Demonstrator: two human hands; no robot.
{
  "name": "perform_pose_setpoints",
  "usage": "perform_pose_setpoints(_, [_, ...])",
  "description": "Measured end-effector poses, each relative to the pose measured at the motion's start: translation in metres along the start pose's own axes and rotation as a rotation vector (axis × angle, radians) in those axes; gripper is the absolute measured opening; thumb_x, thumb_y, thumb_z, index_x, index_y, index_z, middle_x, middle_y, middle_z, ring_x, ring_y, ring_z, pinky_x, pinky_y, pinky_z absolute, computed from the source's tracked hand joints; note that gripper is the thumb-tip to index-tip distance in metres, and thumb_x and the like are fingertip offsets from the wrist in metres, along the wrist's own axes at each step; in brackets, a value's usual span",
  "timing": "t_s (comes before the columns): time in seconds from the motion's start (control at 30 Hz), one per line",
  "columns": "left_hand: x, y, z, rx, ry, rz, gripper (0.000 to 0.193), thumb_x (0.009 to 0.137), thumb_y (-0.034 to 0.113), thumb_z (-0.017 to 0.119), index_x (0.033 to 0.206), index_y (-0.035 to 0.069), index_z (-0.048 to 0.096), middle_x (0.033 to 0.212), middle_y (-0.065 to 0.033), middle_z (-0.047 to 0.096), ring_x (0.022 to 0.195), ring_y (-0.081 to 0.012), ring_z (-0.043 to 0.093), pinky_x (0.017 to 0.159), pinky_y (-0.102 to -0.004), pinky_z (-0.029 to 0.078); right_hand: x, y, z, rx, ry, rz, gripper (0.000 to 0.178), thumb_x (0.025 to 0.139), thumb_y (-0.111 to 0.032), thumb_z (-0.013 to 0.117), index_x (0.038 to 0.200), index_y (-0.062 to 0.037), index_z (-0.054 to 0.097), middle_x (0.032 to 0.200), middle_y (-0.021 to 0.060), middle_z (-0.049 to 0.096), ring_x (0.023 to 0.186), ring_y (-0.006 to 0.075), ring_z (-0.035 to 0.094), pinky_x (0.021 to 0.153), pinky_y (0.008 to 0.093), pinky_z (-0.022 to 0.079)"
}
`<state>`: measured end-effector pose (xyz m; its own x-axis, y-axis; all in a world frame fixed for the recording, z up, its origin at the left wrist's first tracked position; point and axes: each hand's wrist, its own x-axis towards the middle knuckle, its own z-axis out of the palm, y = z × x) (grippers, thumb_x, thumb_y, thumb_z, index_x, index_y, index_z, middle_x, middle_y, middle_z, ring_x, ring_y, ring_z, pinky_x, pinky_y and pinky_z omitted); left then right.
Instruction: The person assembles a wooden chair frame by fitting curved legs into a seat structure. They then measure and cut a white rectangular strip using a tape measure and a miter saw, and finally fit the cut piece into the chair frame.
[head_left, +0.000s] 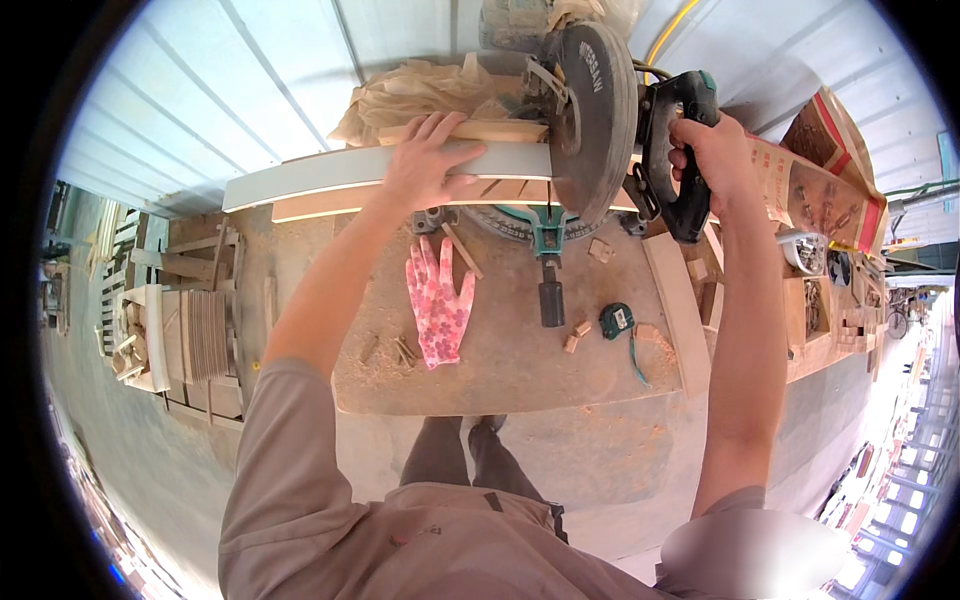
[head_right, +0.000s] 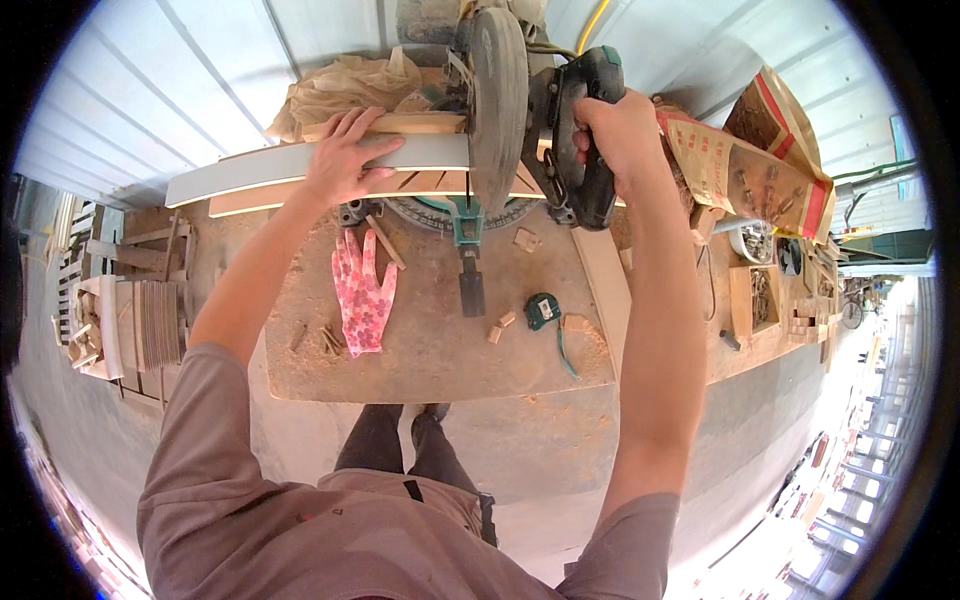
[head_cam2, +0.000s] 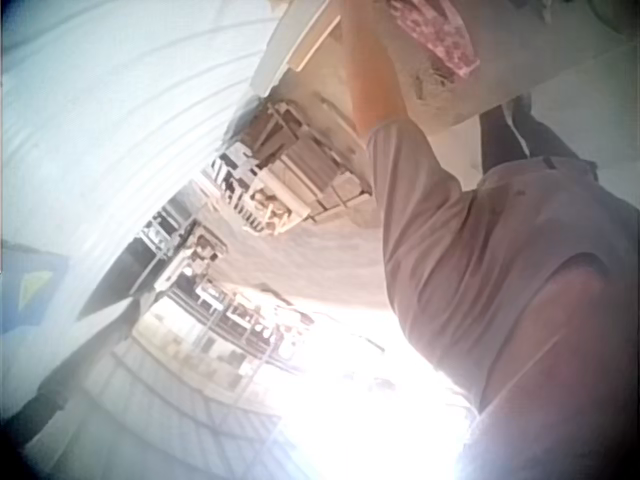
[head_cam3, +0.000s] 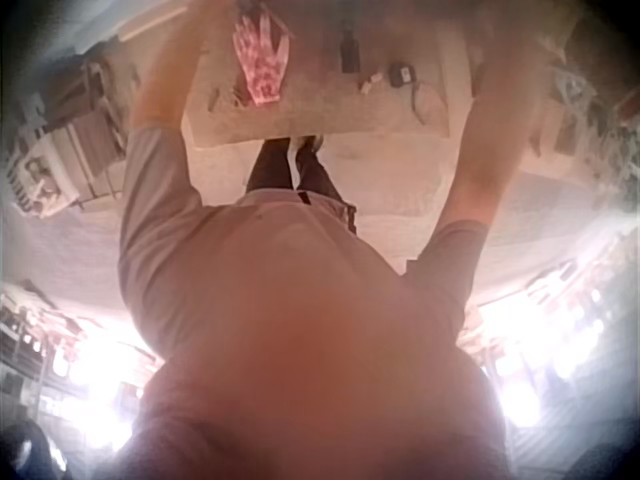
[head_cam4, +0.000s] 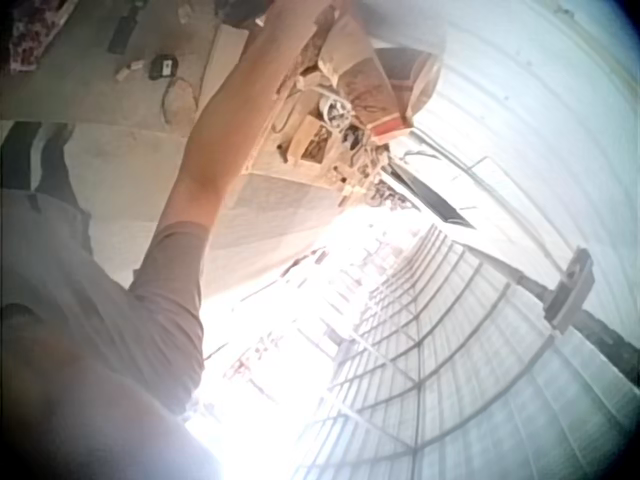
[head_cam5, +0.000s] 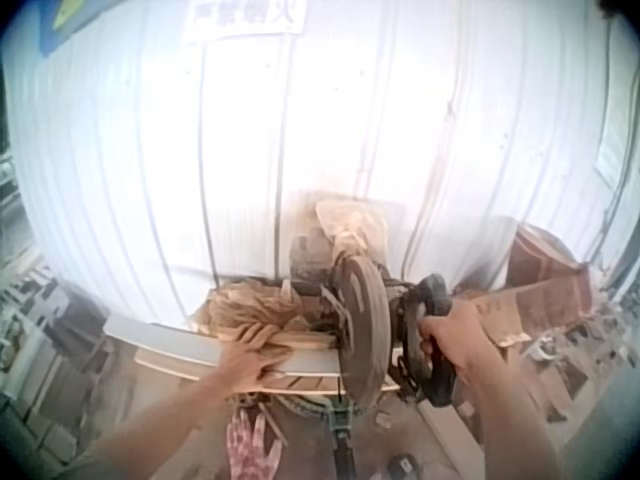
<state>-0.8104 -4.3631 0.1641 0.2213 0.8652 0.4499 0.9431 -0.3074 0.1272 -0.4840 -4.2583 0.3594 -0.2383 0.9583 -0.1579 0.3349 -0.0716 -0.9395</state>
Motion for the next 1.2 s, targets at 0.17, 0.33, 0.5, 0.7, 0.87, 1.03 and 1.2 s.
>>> perform_pose_setpoints(0.17, [-0.001, -0.003, 0.001, -0.001, 0.013, 0.009, 0.046, 0.079, 0.04, 0.073, 0.123, 0.026, 0.072, 0.148, -0.0121, 0.045, 0.135, -0.0368, 0.042, 0.114, -0.0516, 0.03, -0.01, 0.006, 0.005, 0.017, 0.022, -0.018, 0.005, 0.079, -0.004, 0.06, 0.077, -0.0012, 0.056, 0.062, 0.0052, 0.054, 0.052, 0.0145, 0.052, 0.048, 0.0316, 0.044])
perform_pose_setpoints(0.33, [0.0, -0.004, 0.0, 0.008, 0.064, 0.031, 0.047, 0.075, 0.035, 0.078, 0.12, 0.026, 0.072, 0.143, -0.0123, 0.048, 0.13, -0.0372, 0.045, 0.11, -0.0515, 0.034, -0.015, 0.039, 0.009, -0.011, 0.065, -0.046, 0.007, 0.08, -0.006, 0.061, 0.076, -0.0003, 0.061, 0.061, 0.0059, 0.058, 0.05, 0.0148, 0.055, 0.048, 0.0318, 0.045])
perform_pose_setpoints(0.5, [0.002, -0.005, -0.006, -0.025, -0.005, -0.008, 0.047, 0.079, 0.037, 0.073, 0.125, 0.026, 0.07, 0.147, -0.0135, 0.045, 0.134, -0.0379, 0.042, 0.114, -0.0524, 0.03, -0.014, 0.026, 0.011, -0.078, 0.104, -0.035, 0.011, 0.08, -0.01, 0.064, 0.078, 0.0002, 0.065, 0.062, 0.0066, 0.061, 0.05, 0.0148, 0.056, 0.049, 0.0313, 0.047])
perform_pose_setpoints(0.7, [0.009, -0.003, -0.014, -0.054, -0.007, -0.009, 0.045, 0.076, 0.035, 0.076, 0.12, 0.026, 0.071, 0.141, -0.0126, 0.047, 0.131, -0.0357, 0.043, 0.112, -0.0516, 0.033, 0.054, -0.084, -0.022, -0.236, -0.11, -0.05, 0.038, 0.086, -0.022, 0.072, 0.115, -0.0008, 0.058, 0.087, 0.0105, 0.067, 0.072, 0.0154, 0.064, 0.06, 0.0296, 0.054])
perform_pose_setpoints(0.87, [0.007, -0.006, -0.014, -0.1, 0.007, -0.01, 0.044, 0.075, 0.035, 0.077, 0.118, 0.025, 0.072, 0.142, -0.0127, 0.046, 0.131, -0.0357, 0.043, 0.111, -0.052, 0.032, 0.072, -0.117, -0.048, -0.239, -0.215, -0.217, 0.063, 0.087, -0.008, 0.067, 0.144, 0.004, 0.043, 0.108, 0.0199, 0.067, 0.09, 0.0196, 0.069, 0.081, 0.0314, 0.059])
perform_pose_setpoints(1.03, [0.011, -0.003, -0.013, -0.11, 0.013, 0.006, 0.045, 0.076, 0.033, 0.078, 0.119, 0.026, 0.071, 0.142, -0.0132, 0.047, 0.132, -0.0353, 0.041, 0.112, -0.0532, 0.031, 0.105, -0.129, -0.031, 0.032, 0.09, -0.326, 0.06, 0.082, 0.007, 0.065, 0.138, 0.0153, 0.044, 0.106, 0.0249, 0.067, 0.08, 0.0272, 0.071, 0.072, 0.0369, 0.059])
perform_pose_setpoints(1.2, [0.007, -0.009, -0.007, -0.108, 0.024, 0.016, 0.046, 0.076, 0.034, 0.078, 0.12, 0.026, 0.07, 0.145, -0.0129, 0.045, 0.135, -0.0357, 0.04, 0.113, -0.0537, 0.031, 0.109, -0.128, -0.018, 0.027, 0.111, -0.321, 0.052, 0.086, -0.002, 0.067, 0.134, 0.0115, 0.05, 0.103, 0.0193, 0.067, 0.076, 0.0226, 0.068, 0.068, 0.0342, 0.056])
